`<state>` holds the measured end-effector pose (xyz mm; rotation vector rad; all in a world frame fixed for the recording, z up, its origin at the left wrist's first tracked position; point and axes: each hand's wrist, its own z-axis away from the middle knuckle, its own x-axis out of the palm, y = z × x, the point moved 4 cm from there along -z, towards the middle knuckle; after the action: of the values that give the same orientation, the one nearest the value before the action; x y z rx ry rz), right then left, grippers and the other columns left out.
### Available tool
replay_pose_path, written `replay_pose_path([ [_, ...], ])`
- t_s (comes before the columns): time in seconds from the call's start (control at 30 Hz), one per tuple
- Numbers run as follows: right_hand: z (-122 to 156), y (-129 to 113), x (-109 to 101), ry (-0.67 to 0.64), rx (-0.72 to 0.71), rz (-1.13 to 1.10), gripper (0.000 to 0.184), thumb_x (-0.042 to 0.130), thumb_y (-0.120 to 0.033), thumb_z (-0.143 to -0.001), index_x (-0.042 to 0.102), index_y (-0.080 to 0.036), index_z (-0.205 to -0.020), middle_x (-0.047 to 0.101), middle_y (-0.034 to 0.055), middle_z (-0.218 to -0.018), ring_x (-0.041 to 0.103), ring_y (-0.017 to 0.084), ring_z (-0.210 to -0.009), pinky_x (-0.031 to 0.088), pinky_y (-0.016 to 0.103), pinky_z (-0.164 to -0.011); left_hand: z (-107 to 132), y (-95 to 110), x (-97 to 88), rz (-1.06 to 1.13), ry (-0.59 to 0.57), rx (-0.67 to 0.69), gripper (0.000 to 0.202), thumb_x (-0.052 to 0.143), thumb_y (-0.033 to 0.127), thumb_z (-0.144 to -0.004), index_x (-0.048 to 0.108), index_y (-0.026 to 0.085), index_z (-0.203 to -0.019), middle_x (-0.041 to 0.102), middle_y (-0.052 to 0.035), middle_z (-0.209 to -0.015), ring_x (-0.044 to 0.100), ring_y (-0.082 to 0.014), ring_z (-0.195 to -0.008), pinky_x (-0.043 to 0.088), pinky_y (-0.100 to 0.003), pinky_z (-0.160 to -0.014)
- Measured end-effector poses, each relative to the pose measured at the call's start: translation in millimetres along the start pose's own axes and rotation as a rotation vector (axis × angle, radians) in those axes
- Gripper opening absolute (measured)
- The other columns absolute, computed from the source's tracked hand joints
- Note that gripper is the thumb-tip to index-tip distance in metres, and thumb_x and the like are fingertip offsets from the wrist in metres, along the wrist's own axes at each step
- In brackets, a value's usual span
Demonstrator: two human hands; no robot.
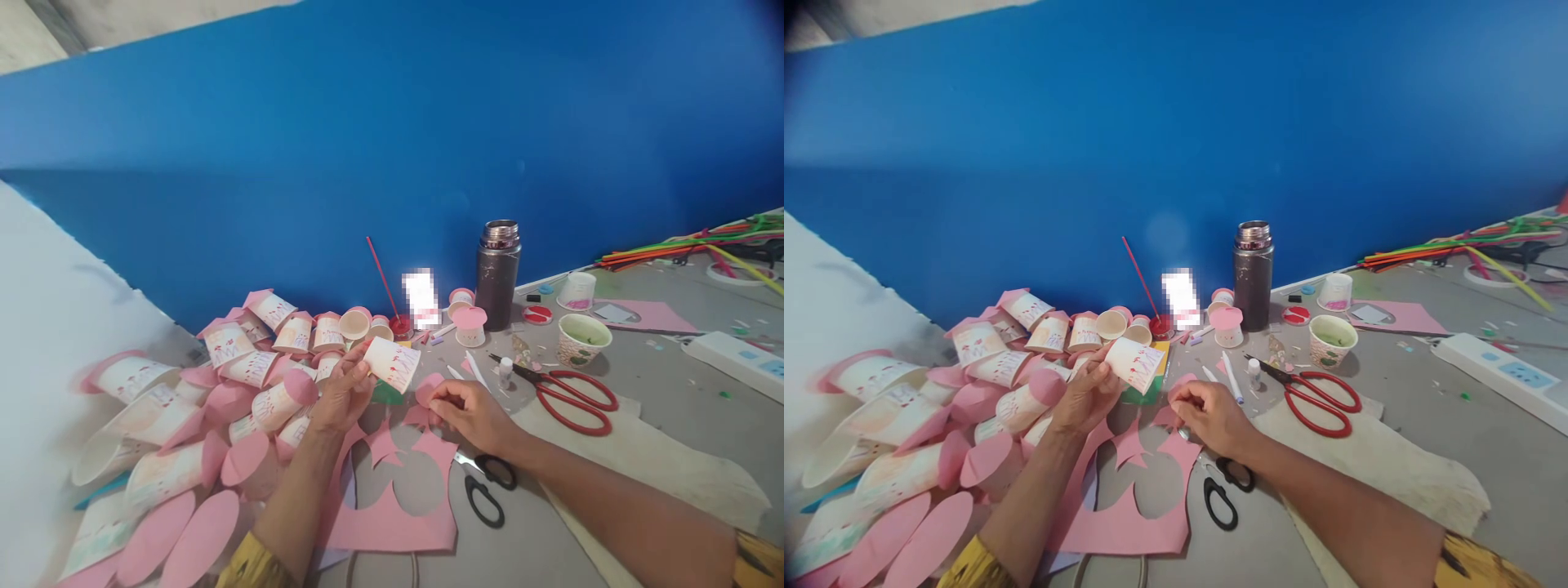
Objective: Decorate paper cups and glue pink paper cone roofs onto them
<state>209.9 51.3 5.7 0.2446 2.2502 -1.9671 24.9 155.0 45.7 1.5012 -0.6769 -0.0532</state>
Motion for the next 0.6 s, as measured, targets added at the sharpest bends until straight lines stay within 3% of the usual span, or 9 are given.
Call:
replay_pose_path([
  [0.1, -3.2, 5.7, 0.1, -0.052, 0.123, -0.529, 0.030, 0.075, -0.045, -0.085, 0.074, -0.016, -0.077, 0.072, 0.0034, -0.076, 0.045, 0.007, -0.051, 0.030, 0.022, -0.048, 1.6, -4.9, 2.1, 0.022, -0.041, -0.042, 0.058, 0.093, 0.036, -0.062, 0.071, 0.018, -0.113, 0.076, -0.0101, -0.110, 0.069, -0.0284, -0.110, 0.054, -0.041, -0.095],
  [0.17, -5.1, 10.0, 0.6, -0.072, 0.187, -0.745, 0.039, 0.082, -0.053, -0.079, 0.075, -0.014, -0.079, 0.071, 0.0051, -0.079, 0.040, 0.005, -0.051, 0.023, 0.020, -0.045, 2.3, -7.6, 3.5, 0.018, -0.061, -0.061, 0.059, 0.094, 0.033, -0.062, 0.071, 0.018, -0.115, 0.076, -0.0108, -0.111, 0.069, -0.0297, -0.112, 0.053, -0.042, -0.096],
  [0.43, -9.6, 19.9, 2.2, -0.117, 0.305, -0.989, 0.047, 0.095, -0.050, -0.064, 0.067, -0.013, -0.072, 0.061, -0.0003, -0.068, 0.031, 0.001, -0.050, 0.024, 0.014, -0.044, 3.0, -10.6, 9.2, -0.029, -0.167, -0.030, 0.056, 0.095, 0.033, -0.061, 0.076, 0.018, -0.111, 0.075, -0.0127, -0.116, 0.063, -0.0334, -0.120, 0.049, -0.042, -0.100],
  [0.6, -9.3, 21.6, 3.3, -0.125, 0.327, -1.074, 0.043, 0.097, -0.041, -0.064, 0.066, -0.012, -0.070, 0.060, -0.0006, -0.067, 0.032, 0.000, -0.049, 0.024, 0.013, -0.043, 4.8, -11.1, 14.6, -0.021, -0.135, -0.019, 0.056, 0.096, 0.033, -0.060, 0.076, 0.019, -0.110, 0.074, -0.0117, -0.114, 0.063, -0.0312, -0.118, 0.051, -0.038, -0.095],
])
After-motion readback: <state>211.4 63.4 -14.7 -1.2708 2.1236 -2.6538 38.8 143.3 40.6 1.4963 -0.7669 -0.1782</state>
